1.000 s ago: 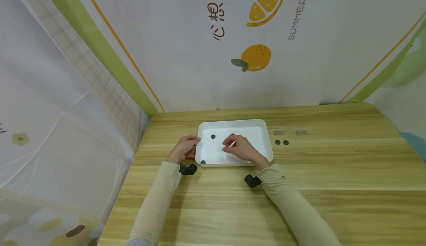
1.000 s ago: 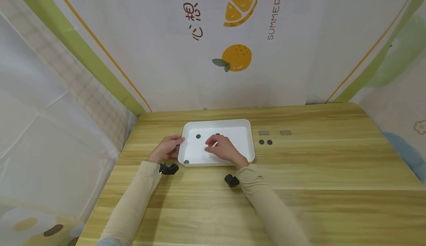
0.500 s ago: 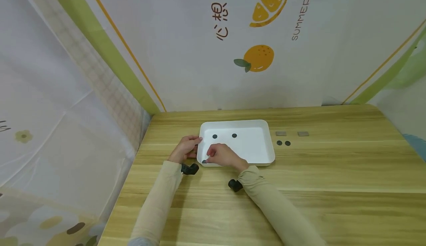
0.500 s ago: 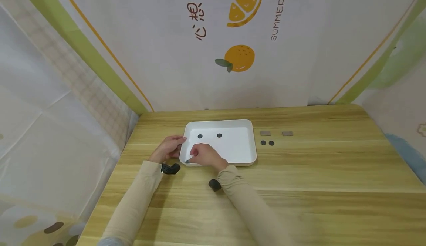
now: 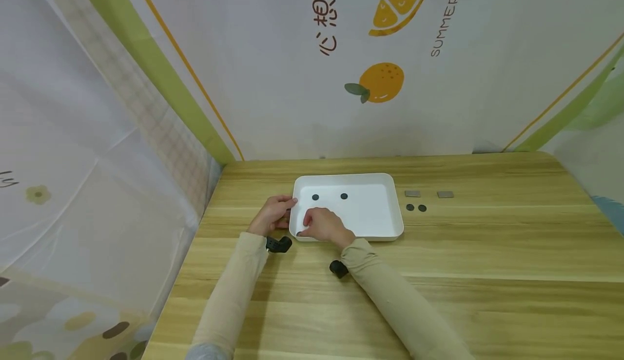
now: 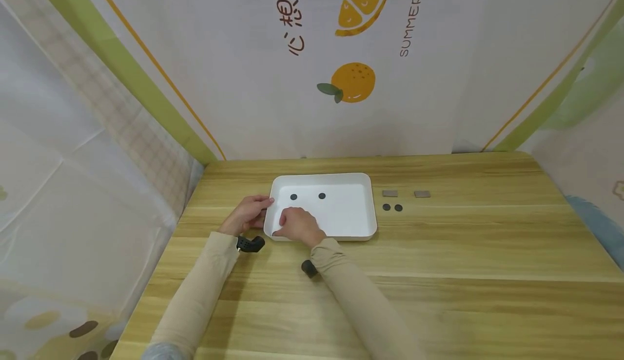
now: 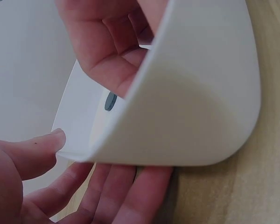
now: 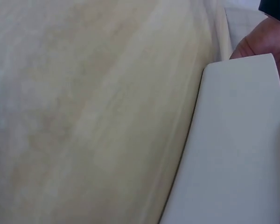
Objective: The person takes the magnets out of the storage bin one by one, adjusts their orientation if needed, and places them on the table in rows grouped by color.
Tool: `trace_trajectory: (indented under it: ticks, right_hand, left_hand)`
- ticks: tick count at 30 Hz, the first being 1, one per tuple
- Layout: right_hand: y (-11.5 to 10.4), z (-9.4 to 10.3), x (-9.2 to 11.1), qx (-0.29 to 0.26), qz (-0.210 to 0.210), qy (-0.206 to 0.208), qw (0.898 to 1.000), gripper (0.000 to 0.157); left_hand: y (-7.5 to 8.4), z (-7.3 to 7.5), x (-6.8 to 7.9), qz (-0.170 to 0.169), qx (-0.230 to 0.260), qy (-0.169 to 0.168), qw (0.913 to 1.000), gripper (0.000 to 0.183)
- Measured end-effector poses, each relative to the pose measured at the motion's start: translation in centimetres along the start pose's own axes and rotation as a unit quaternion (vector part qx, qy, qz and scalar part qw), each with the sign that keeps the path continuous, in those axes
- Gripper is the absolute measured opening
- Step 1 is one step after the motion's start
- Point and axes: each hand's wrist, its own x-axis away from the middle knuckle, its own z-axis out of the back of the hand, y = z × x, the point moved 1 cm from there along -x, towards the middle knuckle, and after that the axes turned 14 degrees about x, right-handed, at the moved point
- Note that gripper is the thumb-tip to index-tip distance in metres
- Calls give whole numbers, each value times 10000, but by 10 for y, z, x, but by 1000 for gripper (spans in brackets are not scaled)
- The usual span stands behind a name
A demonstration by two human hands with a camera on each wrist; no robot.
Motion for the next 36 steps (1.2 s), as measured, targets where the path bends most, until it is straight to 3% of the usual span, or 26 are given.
trace_trajectory:
  ticks: [7,16,23,36]
  right_hand:
    - [0,-1,1,-43,104,40,9999,27]
    - [3,-4,-1,-190,805,180,9964,14]
    - [6,-5,1,-499,682,377,9957,11]
    - [10,0,3,-533,445,327,9971,18]
  left_hand:
    - [1,0,0,52,-17,44,10000,41]
    - [0,-1,0,39,31,45,10000,41]
    - [-1,-1,0,67,14,103,9999,40]
    - [1,-2,0,73,-6,108,9999,41]
